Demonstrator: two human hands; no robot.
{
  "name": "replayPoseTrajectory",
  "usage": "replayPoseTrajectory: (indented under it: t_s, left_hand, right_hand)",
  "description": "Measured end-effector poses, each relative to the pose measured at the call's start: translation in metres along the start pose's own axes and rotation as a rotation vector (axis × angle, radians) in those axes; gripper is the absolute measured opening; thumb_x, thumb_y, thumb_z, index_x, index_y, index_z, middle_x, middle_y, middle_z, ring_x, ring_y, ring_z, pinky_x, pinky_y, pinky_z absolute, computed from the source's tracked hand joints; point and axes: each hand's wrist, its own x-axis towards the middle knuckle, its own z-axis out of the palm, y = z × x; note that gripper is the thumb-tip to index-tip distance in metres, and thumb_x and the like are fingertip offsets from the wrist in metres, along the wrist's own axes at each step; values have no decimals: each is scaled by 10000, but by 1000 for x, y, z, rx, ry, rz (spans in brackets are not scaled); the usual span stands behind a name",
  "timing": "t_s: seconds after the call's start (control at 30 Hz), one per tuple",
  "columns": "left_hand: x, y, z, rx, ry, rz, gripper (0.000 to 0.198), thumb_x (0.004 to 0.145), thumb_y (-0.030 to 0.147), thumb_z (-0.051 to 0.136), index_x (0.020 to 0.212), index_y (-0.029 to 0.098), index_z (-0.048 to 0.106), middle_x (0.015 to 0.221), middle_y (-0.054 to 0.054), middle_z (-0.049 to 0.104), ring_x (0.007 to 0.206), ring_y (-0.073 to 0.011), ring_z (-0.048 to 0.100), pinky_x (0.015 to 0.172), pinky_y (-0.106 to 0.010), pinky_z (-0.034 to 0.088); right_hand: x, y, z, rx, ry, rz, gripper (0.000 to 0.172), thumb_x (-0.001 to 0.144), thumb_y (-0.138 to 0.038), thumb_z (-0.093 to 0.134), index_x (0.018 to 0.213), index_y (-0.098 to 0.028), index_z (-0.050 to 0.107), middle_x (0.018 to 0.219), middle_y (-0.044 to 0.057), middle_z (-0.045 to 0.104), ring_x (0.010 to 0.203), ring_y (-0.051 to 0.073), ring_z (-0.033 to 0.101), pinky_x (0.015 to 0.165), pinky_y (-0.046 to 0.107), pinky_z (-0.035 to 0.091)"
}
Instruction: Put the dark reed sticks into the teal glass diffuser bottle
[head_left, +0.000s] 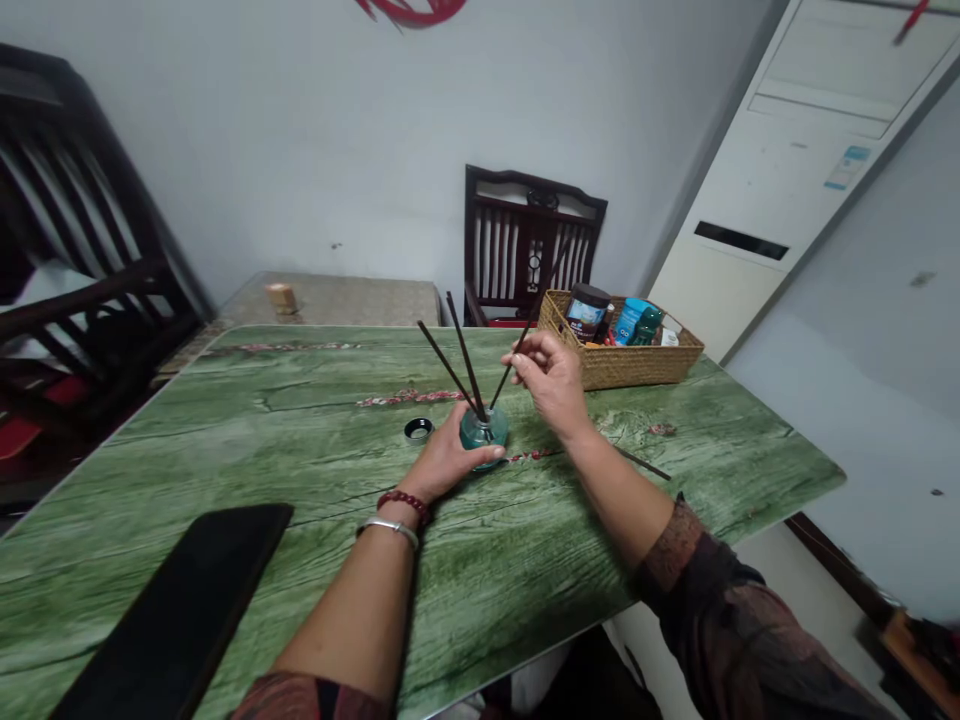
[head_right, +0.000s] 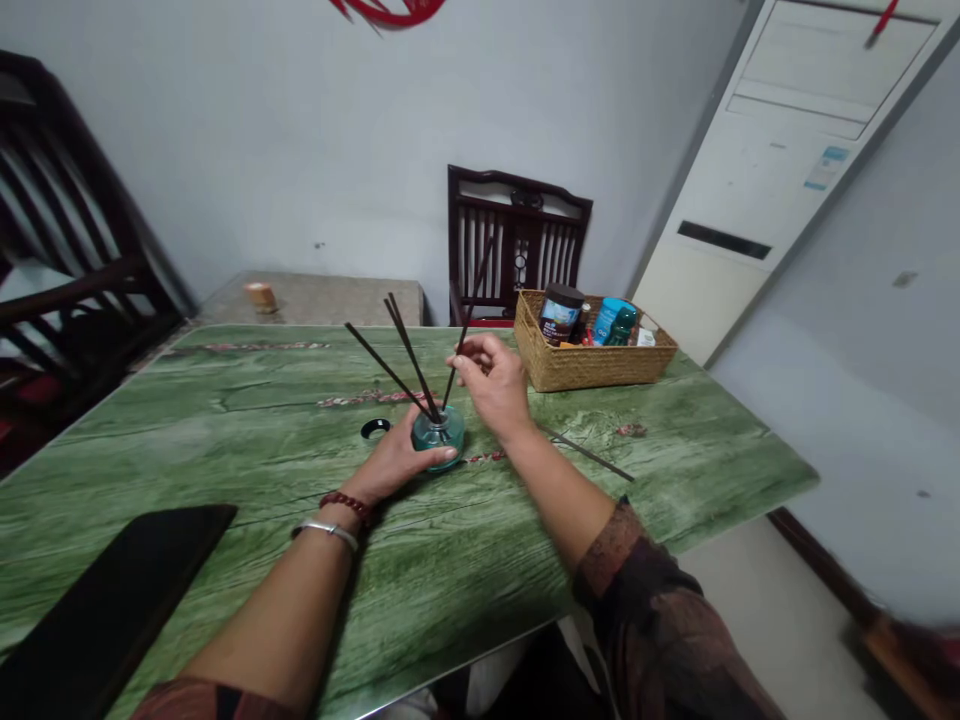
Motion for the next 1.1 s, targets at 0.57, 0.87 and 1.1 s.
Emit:
replayPoseTrajectory:
  t_s: [0.57, 0.87, 1.1]
  left_hand:
    - [1, 2, -1, 29, -8, 2, 755, 662, 534, 750, 1277, 190, 478, 1213, -105, 626, 1094, -301, 608, 951, -442, 467]
    - [1, 7, -3, 86, 1, -52, 740, 652, 535, 749, 1261, 205, 489, 1208, -103, 645, 1088, -305, 625, 939, -445, 483]
    - [2, 6, -3, 88, -6, -50, 745, 661, 548, 745, 1270, 215, 475, 1231, -112, 638, 1133, -314, 608, 973, -459, 469]
  right_hand:
    - [-21, 35, -26, -501, -132, 104, 138, 773, -264, 641, 896, -203, 657, 850, -10, 699, 654, 126, 598, 693, 257, 476]
    - [-61, 39, -166, -1157, -90, 252, 144, 839, -203, 564, 824, -202, 707, 842, 33, 731, 807, 178, 652, 738, 242, 414]
    - [-93, 49, -178, -1462, -269, 424, 188, 908, -285, 563, 991, -240, 726, 1019, 59, 725, 922, 188, 655, 748, 242, 397]
